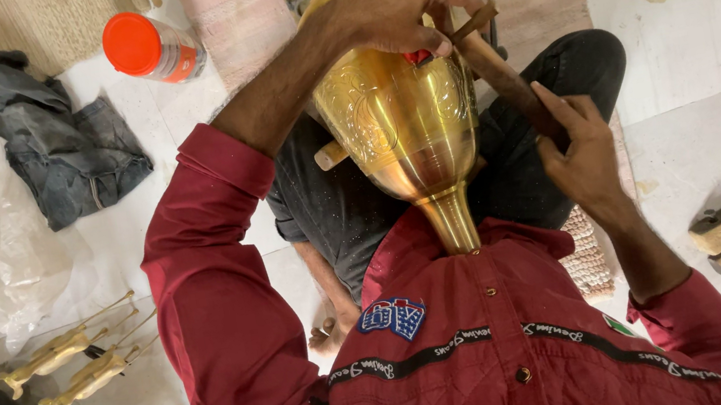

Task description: The person sits on the floor with a large brass vessel held between their legs and engraves decorative patterns into its surface, positioning a chisel against the metal and striking it with a wooden mallet, repeatedly repositioning the chisel along the design.

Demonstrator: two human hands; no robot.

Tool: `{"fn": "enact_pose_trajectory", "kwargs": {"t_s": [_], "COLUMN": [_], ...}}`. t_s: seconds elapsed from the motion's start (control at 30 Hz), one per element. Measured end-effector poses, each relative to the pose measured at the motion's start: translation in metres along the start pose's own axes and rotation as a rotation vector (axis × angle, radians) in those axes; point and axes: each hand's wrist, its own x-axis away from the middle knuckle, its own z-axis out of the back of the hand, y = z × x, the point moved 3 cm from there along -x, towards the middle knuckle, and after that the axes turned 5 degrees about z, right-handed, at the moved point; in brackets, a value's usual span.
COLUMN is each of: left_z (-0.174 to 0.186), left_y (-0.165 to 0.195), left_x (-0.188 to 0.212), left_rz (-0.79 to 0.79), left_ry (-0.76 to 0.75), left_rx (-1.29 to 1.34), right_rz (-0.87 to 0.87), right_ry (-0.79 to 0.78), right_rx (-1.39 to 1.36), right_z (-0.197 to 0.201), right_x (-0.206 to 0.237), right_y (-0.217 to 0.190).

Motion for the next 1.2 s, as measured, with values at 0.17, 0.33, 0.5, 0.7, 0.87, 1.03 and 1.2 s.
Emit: {"fn": "enact_pose_trajectory", "kwargs": {"t_s": [0.17,0.33,0.5,0.7,0.87,1.03,1.2], "left_z": [-0.001,-0.003,-0.004,-0.009,-0.016,-0.017,-0.022], "left_y": [-0.003,-0.005,-0.008,-0.014,-0.016,-0.008,-0.003], "left_x": [0.0,0.0,0.003,0.007,0.017,0.034,0.041], "left_rz": [0.029,0.024,0.109,0.172,0.196,0.264,0.397], "left_ry": [-0.011,0.023,0.086,0.202,0.282,0.387,0.43], "left_rx": [0.048,0.056,0.085,0.059,0.144,0.173,0.322], "right_rz": [0.017,0.17,0.15,0.182,0.48,0.352,0.427], "right_ry": [0.188,0.256,0.197,0.107,0.102,0.016,-0.055], "right_rx": [-0.155,-0.357,-0.259,-0.235,0.084,-0.1,0.01], "right_z": [0.01,0.014,0.024,0.036,0.044,0.045,0.061], "right_x": [-0.005,-0.017,-0.041,-0.077,-0.095,-0.119,-0.134], "right_y": [0.0,-0.001,0.005,0.004,0.001,0.009,-0.01]}}
